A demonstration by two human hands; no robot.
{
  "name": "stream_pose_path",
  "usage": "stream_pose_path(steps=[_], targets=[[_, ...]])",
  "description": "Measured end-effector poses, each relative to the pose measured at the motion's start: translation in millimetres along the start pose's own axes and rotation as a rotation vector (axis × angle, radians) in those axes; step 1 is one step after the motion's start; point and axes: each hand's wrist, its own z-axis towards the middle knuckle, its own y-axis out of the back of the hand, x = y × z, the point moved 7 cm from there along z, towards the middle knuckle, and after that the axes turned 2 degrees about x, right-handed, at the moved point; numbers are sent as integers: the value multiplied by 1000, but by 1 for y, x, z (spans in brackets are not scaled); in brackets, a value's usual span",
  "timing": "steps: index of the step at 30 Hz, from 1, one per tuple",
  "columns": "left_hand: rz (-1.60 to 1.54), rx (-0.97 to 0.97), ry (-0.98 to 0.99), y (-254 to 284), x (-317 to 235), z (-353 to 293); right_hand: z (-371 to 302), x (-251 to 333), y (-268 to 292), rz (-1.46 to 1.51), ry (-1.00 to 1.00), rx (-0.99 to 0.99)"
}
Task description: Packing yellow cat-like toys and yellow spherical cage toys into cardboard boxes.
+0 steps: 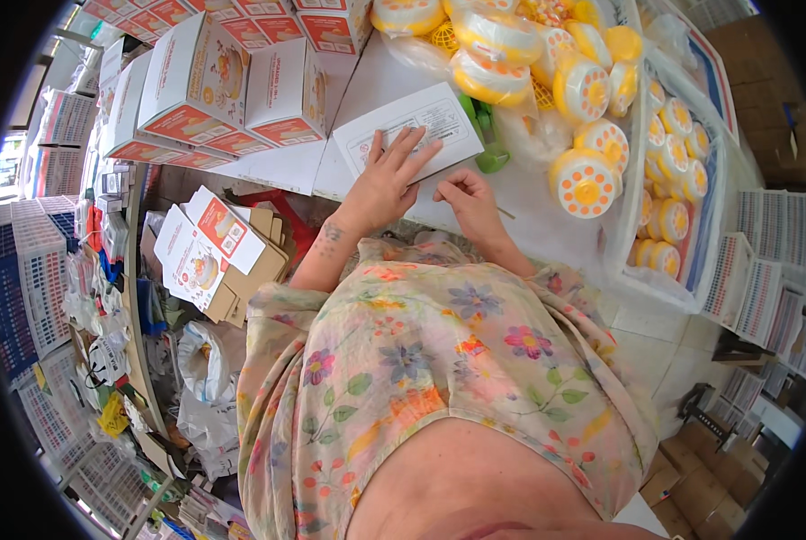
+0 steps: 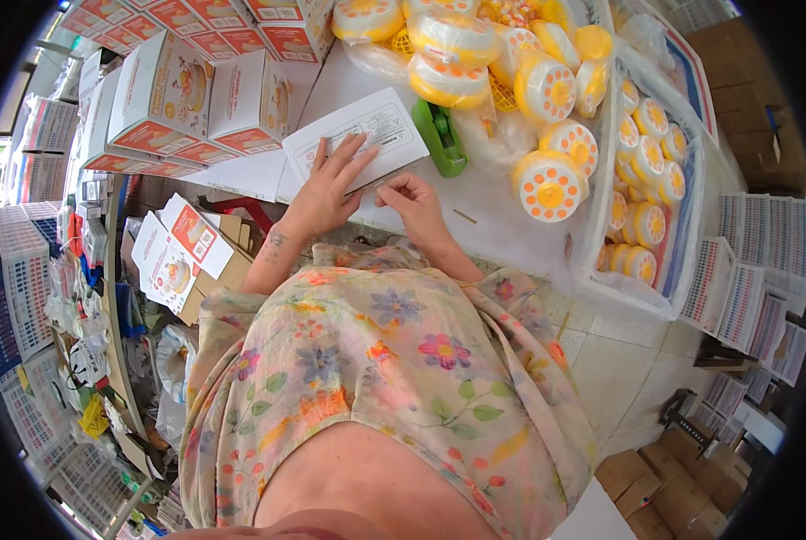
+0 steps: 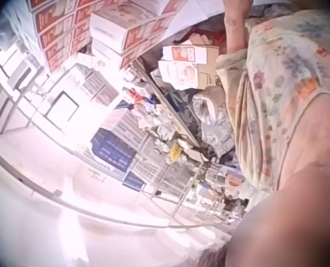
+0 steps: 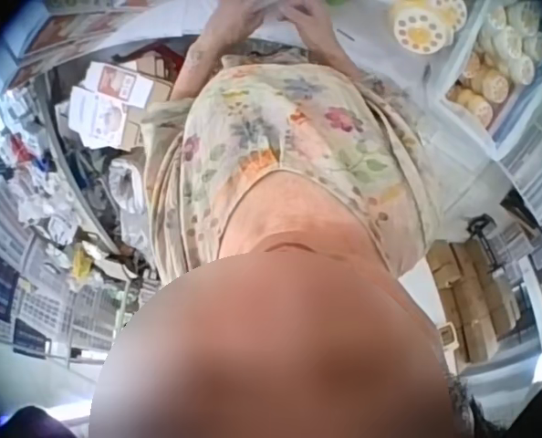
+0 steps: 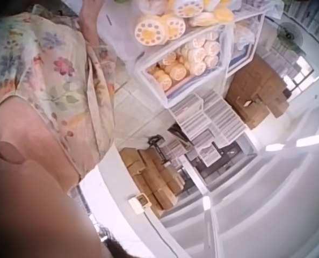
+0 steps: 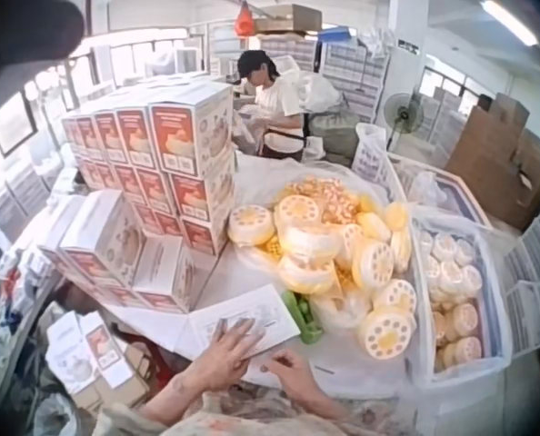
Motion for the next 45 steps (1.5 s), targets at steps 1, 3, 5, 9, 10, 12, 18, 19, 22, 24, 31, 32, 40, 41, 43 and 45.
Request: stream_pose_path(steps=[1, 3, 5, 9, 10, 12, 18, 19, 22, 24, 31, 32, 40, 41, 43, 45], targets=[[-130, 3, 45, 1, 5, 1, -1, 2, -1, -27, 12, 29], [-262, 5, 89, 1, 12, 1, -1, 3, -1, -29, 30, 38], [-356, 53, 110, -5, 19, 1, -1, 11, -7, -30, 65, 62], [-458, 102, 149, -12, 25, 3, -7, 37, -19, -182, 239, 50], [-486, 116, 161, -13, 26, 4, -7, 40, -20, -182, 238, 50], [-505, 118, 161, -13, 28, 4, -9, 56, -25, -454, 441, 32], [-581, 96, 153, -8, 31, 3, -14, 74, -39, -700, 649, 2], [-580, 95, 154, -9, 31, 3, -14, 75, -38, -721, 664, -7], [-585, 85, 146, -9, 31, 3, -14, 76, -38, -764, 695, -24], [-583, 63, 145, -9, 31, 3, -14, 76, -38, -781, 687, -39], [-608, -29, 157, -3, 32, 2, -11, 69, -34, -704, 619, -62], [-612, -34, 163, -4, 32, 2, -10, 68, -34, -698, 605, -63], [-590, -62, 190, -4, 32, 1, -11, 71, -38, -772, 621, -42], [-579, -64, 192, -4, 32, 1, -11, 72, -38, -791, 628, -41], [-567, -65, 193, -5, 32, 0, -11, 73, -40, -824, 650, -34], [-566, -73, 196, -5, 33, -1, -12, 74, -42, -891, 688, -18]])
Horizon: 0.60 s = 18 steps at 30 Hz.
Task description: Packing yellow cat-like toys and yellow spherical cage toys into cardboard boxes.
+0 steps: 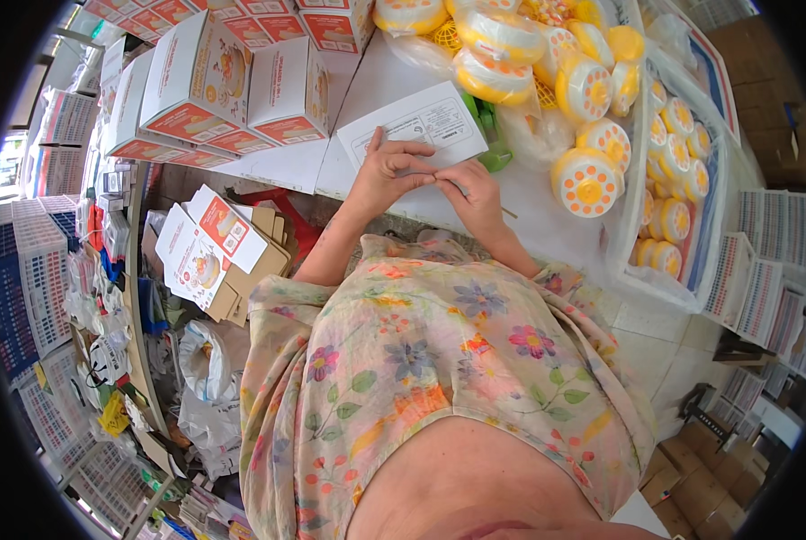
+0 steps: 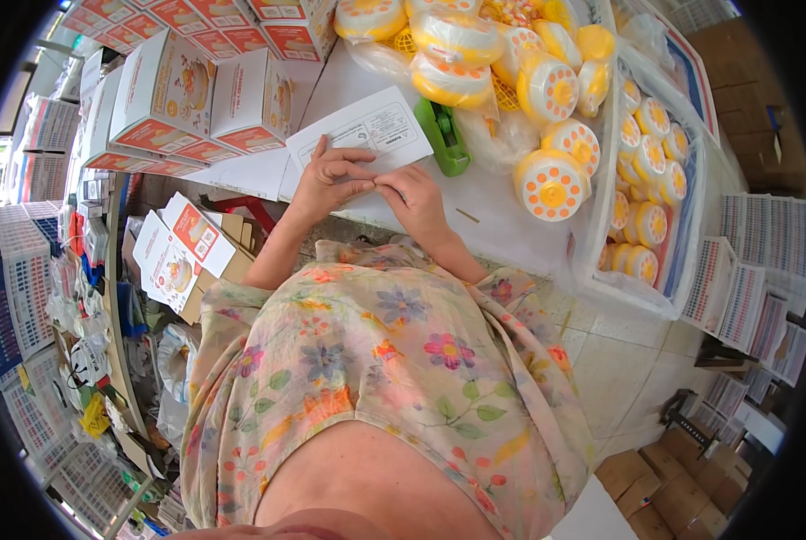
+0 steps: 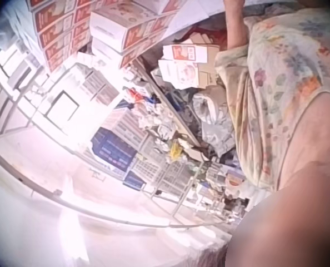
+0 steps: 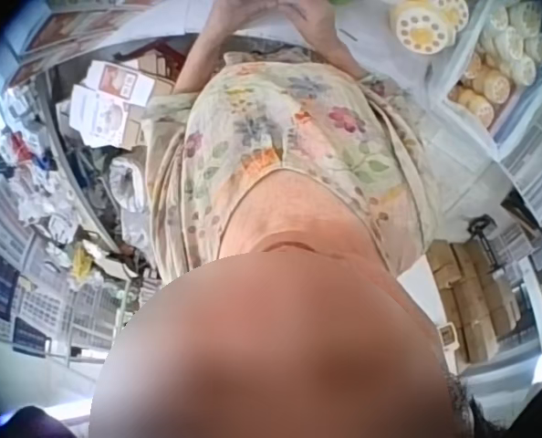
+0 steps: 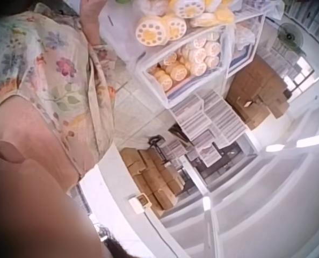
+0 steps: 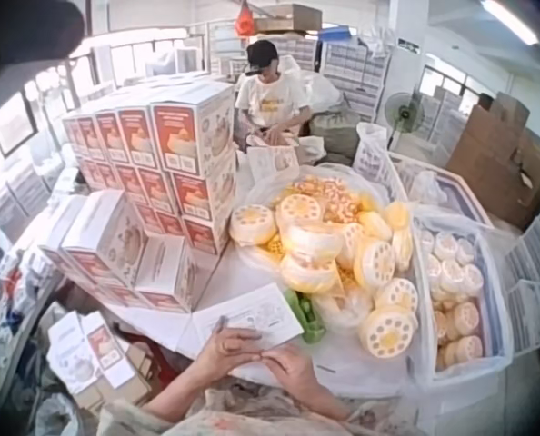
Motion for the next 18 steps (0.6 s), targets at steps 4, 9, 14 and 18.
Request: stream_pose_path(steps=[4, 9, 14, 18], targets=[[16, -7, 4, 1, 1, -1, 1, 2, 0, -57, 54, 36], [36, -3, -16, 3, -3, -3, 2, 2, -1, -75, 59, 52], [41, -49, -46, 6, -5, -2, -2, -5, -4, 35, -54, 39], [-163, -138, -36, 11, 7, -1, -9, -16, -7, 173, -202, 14]])
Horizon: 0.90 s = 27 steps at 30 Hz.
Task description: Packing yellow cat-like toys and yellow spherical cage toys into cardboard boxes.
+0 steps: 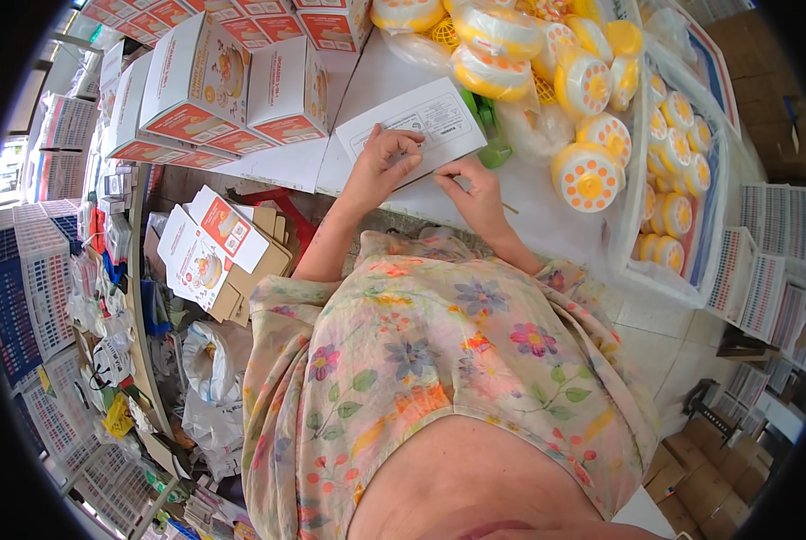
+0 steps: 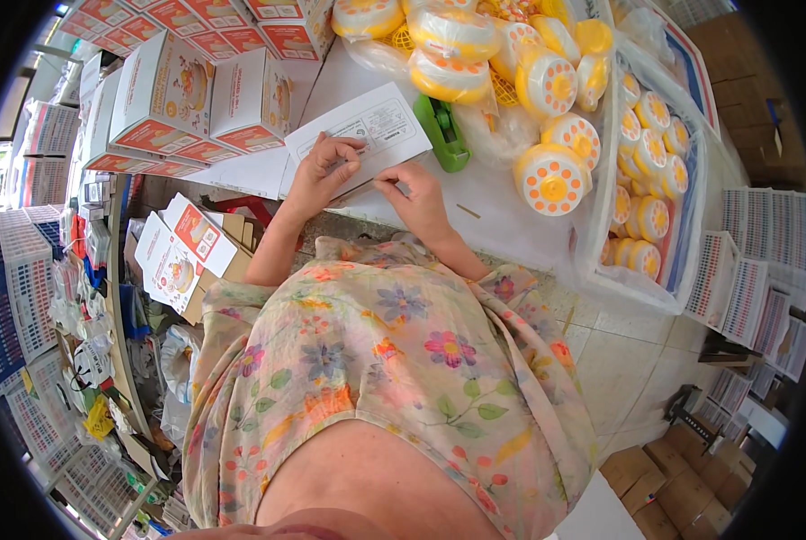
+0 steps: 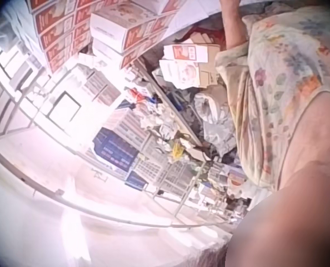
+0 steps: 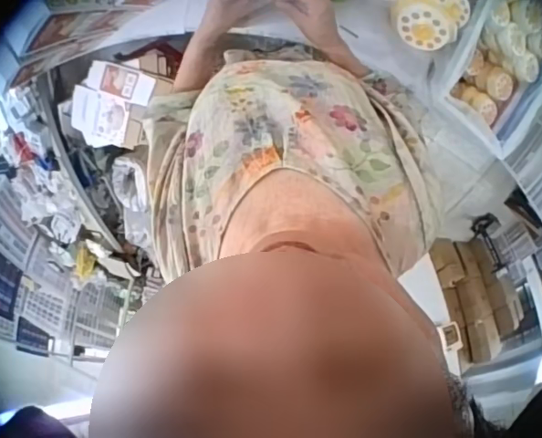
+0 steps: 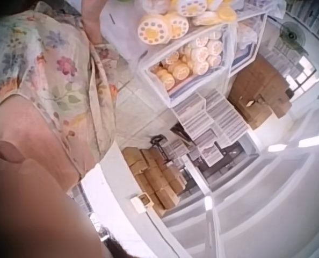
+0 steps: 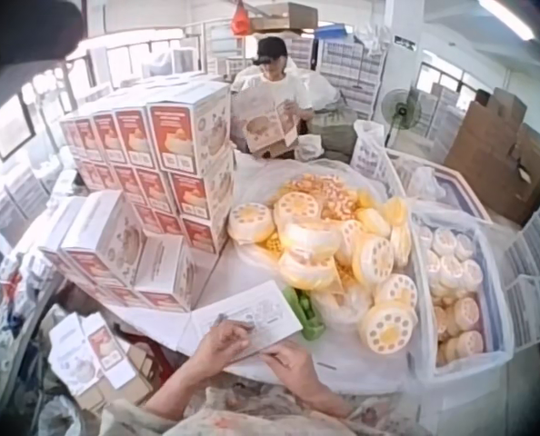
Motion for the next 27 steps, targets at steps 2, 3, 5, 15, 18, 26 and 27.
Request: stream_pose_path(steps=[2, 3, 5, 15, 18, 26, 27], targets=[[70, 48, 6, -4, 0, 0, -1, -2, 1, 18, -19, 4], [106, 72, 8, -6, 0, 0, -1, -2, 1, 17, -18, 3], [140, 91, 3, -8, -2, -2, 0, 0, 0, 7, 3, -4], [263, 242, -13, -13, -9, -3, 4, 1, -6, 10, -20, 92], [345, 307, -66, -17, -13, -3, 4, 1, -7, -14, 20, 152], [245, 286, -121, -18, -11, -5, -1, -18, -9, 259, -203, 140], [198, 261, -108, -16, -12, -5, -1, -19, -9, 259, -203, 139]])
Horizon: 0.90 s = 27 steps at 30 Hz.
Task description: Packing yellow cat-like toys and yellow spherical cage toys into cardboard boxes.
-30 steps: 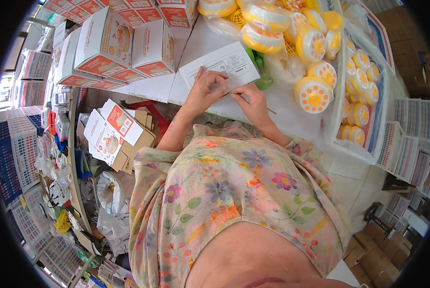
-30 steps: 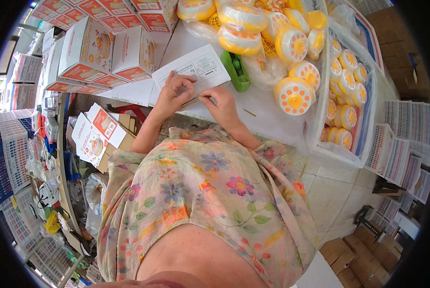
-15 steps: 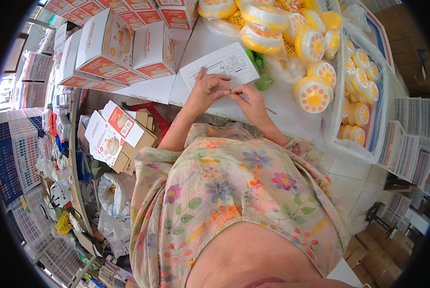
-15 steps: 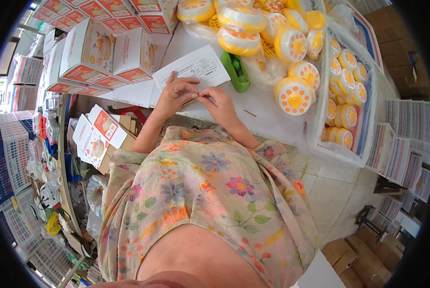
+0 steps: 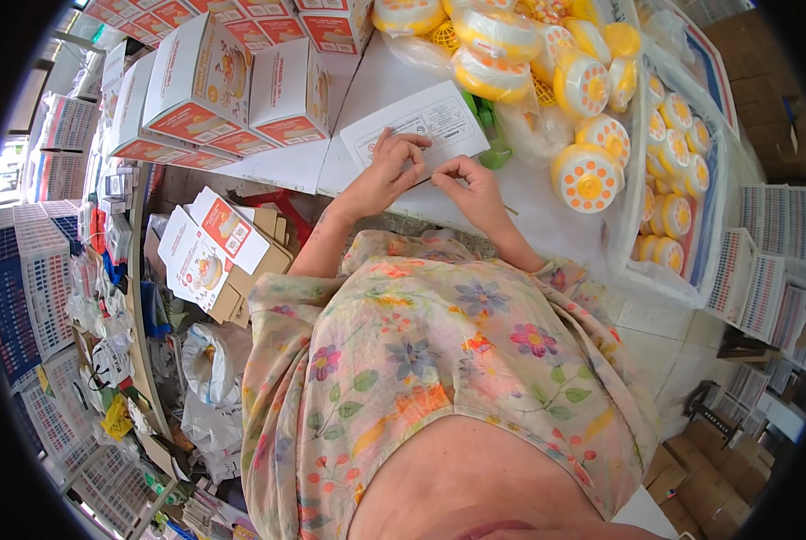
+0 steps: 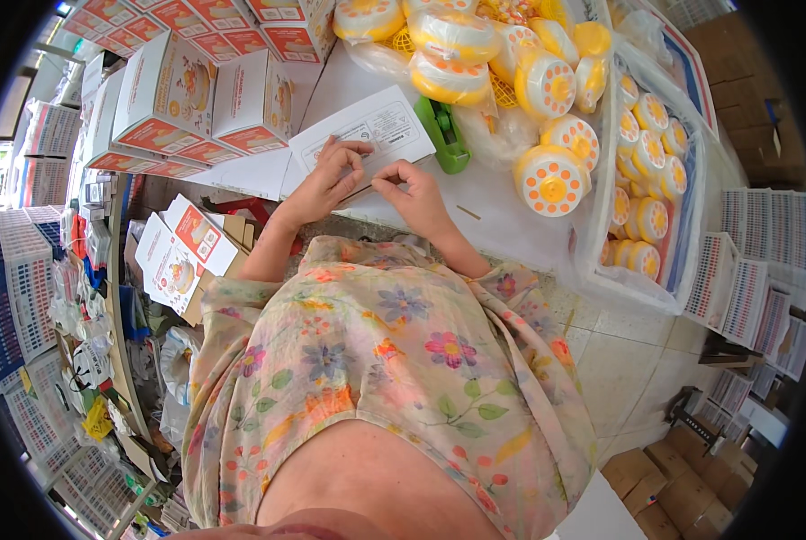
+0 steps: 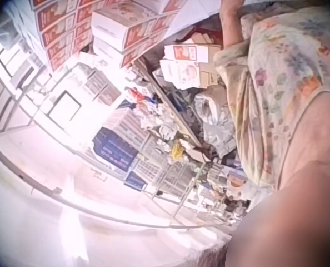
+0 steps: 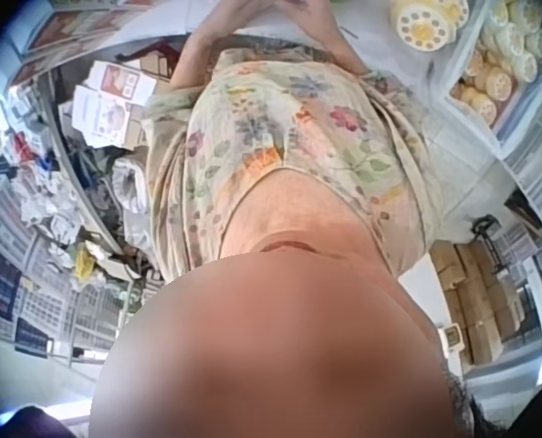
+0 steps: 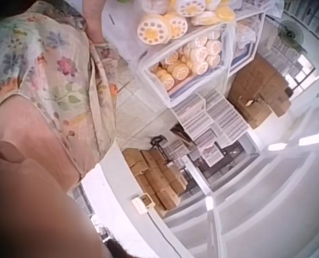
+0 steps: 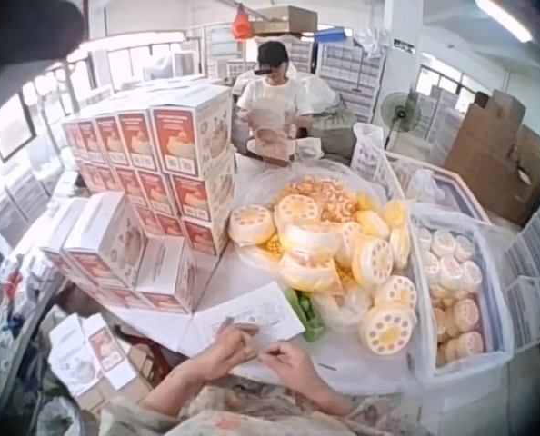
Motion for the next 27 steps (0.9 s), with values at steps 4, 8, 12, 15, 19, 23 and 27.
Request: stream_pose_path(steps=[4, 8, 12, 15, 19, 23, 27], targets=[[-84, 82, 98, -2, 7, 1, 0, -5, 3, 32, -23, 14], [-38, -11, 60, 5, 6, 3, -2, -9, 3, 80, -69, 6], [-14, -8, 119, 4, 6, 6, -8, -18, 2, 196, -154, -43], [-24, -65, 156, -1, 14, 5, -13, -32, 0, 275, -208, -53], [29, -174, 166, -6, 16, 4, -17, -44, -1, 370, -251, -94], [145, -226, 99, -7, 6, 6, -18, -54, -1, 438, -305, -128], [187, -238, 91, -7, 1, 7, -17, -62, -2, 486, -300, -113]])
